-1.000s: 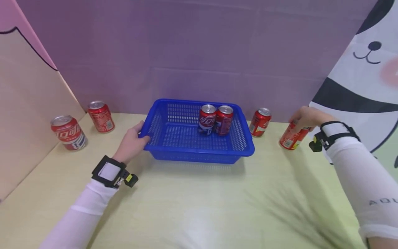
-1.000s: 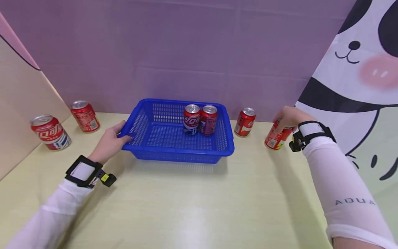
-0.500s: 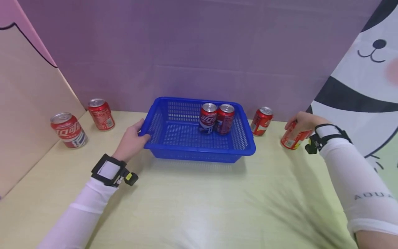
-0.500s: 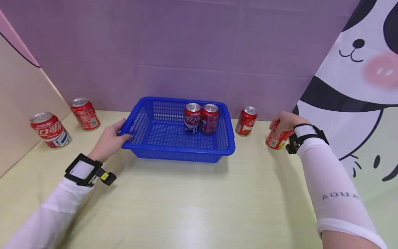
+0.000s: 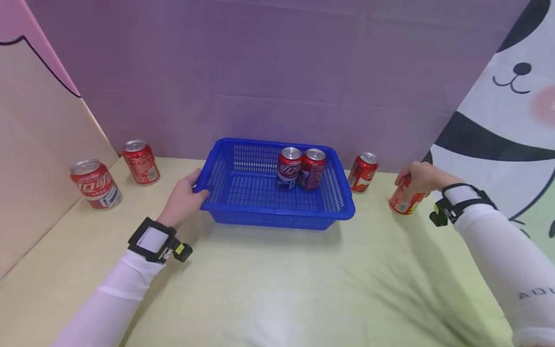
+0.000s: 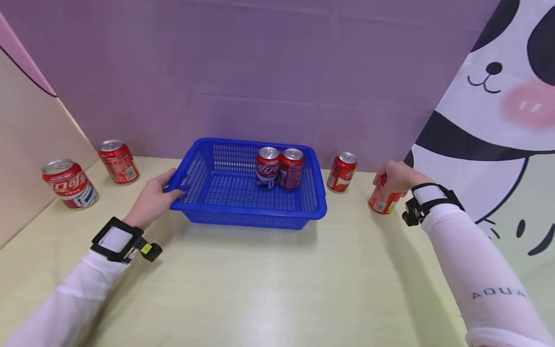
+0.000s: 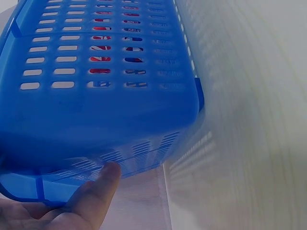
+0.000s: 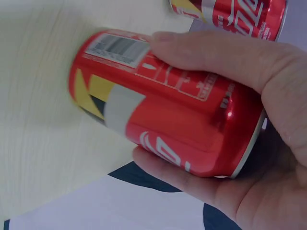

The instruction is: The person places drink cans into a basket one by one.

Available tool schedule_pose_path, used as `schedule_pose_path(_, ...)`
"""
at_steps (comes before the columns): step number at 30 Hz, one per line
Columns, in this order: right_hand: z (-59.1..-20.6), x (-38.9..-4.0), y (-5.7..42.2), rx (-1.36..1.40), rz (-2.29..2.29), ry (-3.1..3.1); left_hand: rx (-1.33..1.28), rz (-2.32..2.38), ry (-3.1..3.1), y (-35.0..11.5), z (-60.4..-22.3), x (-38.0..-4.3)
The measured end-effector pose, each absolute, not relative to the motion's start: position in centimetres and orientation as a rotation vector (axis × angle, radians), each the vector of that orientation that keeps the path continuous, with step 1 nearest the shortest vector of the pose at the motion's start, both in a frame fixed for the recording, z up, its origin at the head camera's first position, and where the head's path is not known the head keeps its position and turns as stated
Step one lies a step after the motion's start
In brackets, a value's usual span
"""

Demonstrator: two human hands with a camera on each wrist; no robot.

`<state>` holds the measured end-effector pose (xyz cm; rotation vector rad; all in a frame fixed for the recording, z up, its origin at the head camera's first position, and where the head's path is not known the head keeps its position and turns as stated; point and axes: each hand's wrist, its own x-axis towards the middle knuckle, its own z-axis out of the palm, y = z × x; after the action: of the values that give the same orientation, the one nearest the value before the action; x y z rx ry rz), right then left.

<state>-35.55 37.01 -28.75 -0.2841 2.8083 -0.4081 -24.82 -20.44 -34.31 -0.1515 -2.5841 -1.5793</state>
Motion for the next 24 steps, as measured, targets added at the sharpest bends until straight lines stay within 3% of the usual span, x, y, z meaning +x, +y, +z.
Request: schedule_pose_path(24,-17.9,-32.2,28.0,-0.652,-0.101,2.866,-0.152,-1.580,-2.583,-20.4,-34.3,-24.7)
